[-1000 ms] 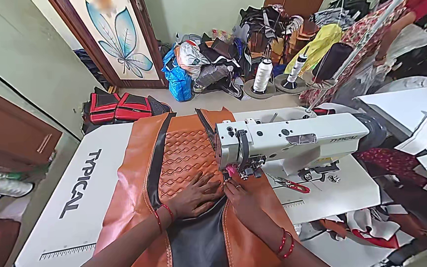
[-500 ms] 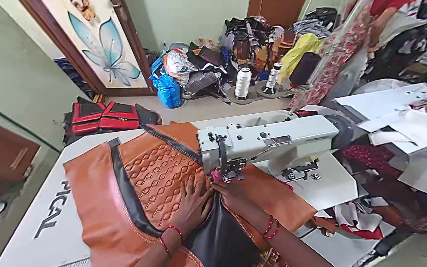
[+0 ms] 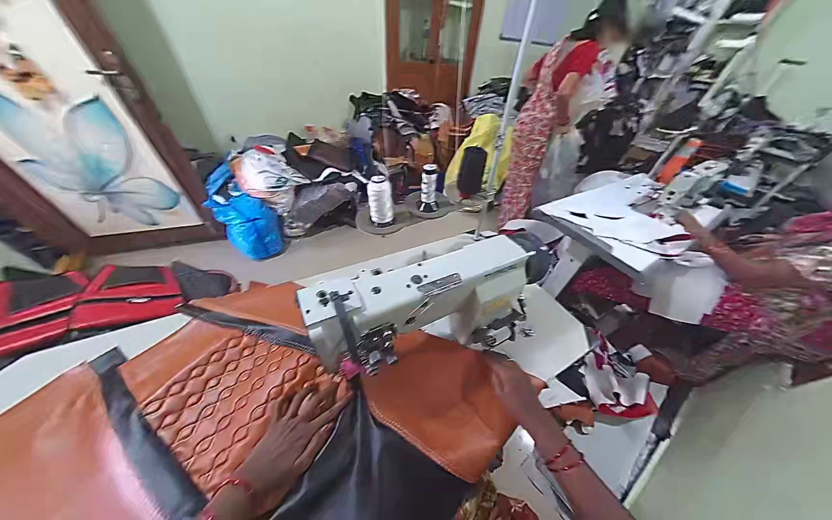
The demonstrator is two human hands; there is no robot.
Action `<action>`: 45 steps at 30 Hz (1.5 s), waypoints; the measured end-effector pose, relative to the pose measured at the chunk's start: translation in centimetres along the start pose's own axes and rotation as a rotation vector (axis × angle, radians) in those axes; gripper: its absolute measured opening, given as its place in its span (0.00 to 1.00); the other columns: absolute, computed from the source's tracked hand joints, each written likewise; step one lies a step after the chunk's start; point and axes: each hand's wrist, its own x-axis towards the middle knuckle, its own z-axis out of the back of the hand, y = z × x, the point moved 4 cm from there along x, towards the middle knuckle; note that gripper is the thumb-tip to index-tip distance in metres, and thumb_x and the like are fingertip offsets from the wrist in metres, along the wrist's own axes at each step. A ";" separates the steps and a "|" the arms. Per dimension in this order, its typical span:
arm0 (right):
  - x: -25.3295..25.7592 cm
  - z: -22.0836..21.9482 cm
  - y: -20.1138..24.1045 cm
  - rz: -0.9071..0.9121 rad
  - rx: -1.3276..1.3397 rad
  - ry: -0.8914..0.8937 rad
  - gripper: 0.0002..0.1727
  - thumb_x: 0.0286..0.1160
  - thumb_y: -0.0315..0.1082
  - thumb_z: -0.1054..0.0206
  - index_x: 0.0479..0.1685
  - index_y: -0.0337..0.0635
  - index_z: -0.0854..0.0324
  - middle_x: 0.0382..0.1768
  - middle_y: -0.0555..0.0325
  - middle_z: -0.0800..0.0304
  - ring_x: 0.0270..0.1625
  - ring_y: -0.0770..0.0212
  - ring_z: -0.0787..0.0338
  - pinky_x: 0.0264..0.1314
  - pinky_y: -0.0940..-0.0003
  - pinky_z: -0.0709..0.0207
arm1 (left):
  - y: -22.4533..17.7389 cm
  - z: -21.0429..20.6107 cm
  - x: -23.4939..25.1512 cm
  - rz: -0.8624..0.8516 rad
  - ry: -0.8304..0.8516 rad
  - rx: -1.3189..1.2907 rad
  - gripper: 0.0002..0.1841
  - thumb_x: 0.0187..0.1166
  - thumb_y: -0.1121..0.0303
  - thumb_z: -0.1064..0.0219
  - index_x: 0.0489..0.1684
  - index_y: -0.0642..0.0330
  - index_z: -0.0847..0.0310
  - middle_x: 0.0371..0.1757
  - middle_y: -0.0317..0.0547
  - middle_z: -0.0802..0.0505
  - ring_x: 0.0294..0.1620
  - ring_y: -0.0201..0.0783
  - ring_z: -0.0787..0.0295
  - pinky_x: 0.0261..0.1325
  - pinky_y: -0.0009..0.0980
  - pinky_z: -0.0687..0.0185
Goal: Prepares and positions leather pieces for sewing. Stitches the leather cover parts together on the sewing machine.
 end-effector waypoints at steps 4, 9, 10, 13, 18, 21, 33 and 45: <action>-1.5 0.9 -3.6 0.101 -0.144 -0.134 0.22 0.85 0.34 0.47 0.69 0.36 0.15 0.70 0.40 0.13 0.76 0.34 0.18 0.78 0.33 0.30 | -0.7 0.3 -0.8 -0.018 0.051 -0.013 0.30 0.89 0.40 0.66 0.90 0.22 0.40 0.95 0.36 0.39 0.96 0.62 0.58 0.85 0.78 0.69; -3.7 0.7 1.1 0.014 -0.209 -0.006 0.35 0.68 0.58 0.29 0.59 0.33 0.13 0.51 0.30 0.10 0.57 0.22 0.14 0.59 0.19 0.33 | -1.8 0.2 -0.7 0.016 0.086 -0.001 0.29 0.86 0.39 0.58 0.88 0.19 0.39 0.95 0.48 0.42 0.94 0.72 0.59 0.83 0.80 0.66; -3.4 0.8 2.3 0.026 -0.219 0.039 0.26 0.70 0.51 0.26 0.52 0.33 0.10 0.46 0.32 0.09 0.55 0.25 0.12 0.59 0.22 0.31 | -2.0 0.2 -0.6 0.030 0.089 -0.008 0.29 0.86 0.40 0.58 0.88 0.18 0.38 0.95 0.49 0.42 0.94 0.73 0.59 0.83 0.81 0.66; -0.1 2.9 4.8 0.129 -0.305 -0.052 0.15 0.75 0.39 0.30 0.44 0.34 0.09 0.43 0.35 0.07 0.54 0.26 0.10 0.59 0.22 0.30 | -2.9 -0.1 -0.5 0.095 0.061 -0.016 0.28 0.86 0.41 0.59 0.88 0.17 0.39 0.94 0.53 0.41 0.92 0.75 0.56 0.81 0.83 0.66; 4.2 8.2 12.4 0.178 -0.149 -0.391 0.21 0.86 0.42 0.47 0.65 0.46 0.13 0.63 0.44 0.10 0.72 0.31 0.20 0.69 0.30 0.35 | -5.0 -1.2 0.9 0.327 -0.031 0.061 0.28 0.87 0.43 0.62 0.86 0.20 0.33 0.92 0.61 0.38 0.91 0.78 0.54 0.80 0.82 0.60; 1.3 6.5 19.8 0.318 0.330 -0.281 0.17 0.82 0.34 0.45 0.56 0.45 0.11 0.58 0.58 0.07 0.70 0.53 0.16 0.76 0.48 0.29 | -6.2 -1.6 2.4 0.474 -0.078 0.082 0.28 0.86 0.44 0.59 0.83 0.24 0.28 0.90 0.69 0.37 0.88 0.83 0.50 0.77 0.85 0.57; -2.2 -10.2 19.5 0.320 0.126 0.141 0.46 0.62 0.11 0.40 0.87 0.55 0.30 0.87 0.57 0.30 0.84 0.45 0.25 0.73 0.36 0.26 | -3.9 0.7 0.0 0.157 0.288 -0.117 0.31 0.87 0.38 0.58 0.92 0.21 0.46 0.96 0.59 0.51 0.95 0.72 0.68 0.83 0.80 0.74; -0.3 -9.9 19.6 0.784 0.183 0.096 0.17 0.71 0.19 0.39 0.51 0.42 0.08 0.61 0.53 0.06 0.71 0.54 0.11 0.81 0.55 0.26 | -1.2 0.3 -2.0 -0.307 0.167 -0.191 0.27 0.93 0.50 0.66 0.86 0.29 0.31 0.92 0.36 0.33 0.96 0.45 0.52 0.95 0.58 0.66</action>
